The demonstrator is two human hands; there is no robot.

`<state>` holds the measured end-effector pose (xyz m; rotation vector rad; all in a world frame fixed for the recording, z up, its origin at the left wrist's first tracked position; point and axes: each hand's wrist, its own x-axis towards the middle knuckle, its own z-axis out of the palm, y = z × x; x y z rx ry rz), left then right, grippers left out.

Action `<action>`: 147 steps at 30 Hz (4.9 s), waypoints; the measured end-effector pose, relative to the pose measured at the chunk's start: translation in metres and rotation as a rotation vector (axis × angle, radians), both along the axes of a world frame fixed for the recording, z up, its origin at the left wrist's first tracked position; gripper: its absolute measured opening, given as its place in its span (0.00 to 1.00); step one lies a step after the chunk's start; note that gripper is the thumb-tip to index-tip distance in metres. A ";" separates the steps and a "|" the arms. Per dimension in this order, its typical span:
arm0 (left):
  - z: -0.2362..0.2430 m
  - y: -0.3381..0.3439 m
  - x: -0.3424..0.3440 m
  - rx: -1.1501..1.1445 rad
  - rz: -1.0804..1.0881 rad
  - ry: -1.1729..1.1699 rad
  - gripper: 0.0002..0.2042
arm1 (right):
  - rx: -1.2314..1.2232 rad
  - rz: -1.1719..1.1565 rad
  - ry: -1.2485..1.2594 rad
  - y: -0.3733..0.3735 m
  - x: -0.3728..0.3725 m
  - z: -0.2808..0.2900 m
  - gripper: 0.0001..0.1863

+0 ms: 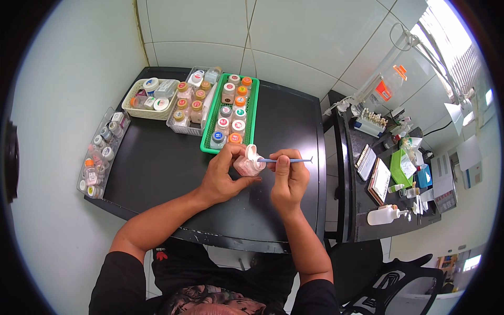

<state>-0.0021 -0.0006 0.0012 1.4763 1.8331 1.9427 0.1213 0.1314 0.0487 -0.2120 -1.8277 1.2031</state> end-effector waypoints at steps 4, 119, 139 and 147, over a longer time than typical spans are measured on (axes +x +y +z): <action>0.006 -0.001 0.000 0.012 0.027 0.049 0.33 | -0.103 0.112 0.031 0.008 0.002 0.000 0.18; 0.000 0.002 -0.004 0.122 -0.367 -0.554 0.24 | -0.098 0.121 0.124 0.031 0.007 0.001 0.16; 0.003 0.002 -0.002 0.194 -0.412 -0.591 0.24 | -0.095 0.118 0.128 0.024 0.003 0.002 0.16; 0.007 -0.001 -0.007 0.091 -0.408 -0.594 0.22 | -0.069 0.097 0.060 0.025 0.005 0.003 0.16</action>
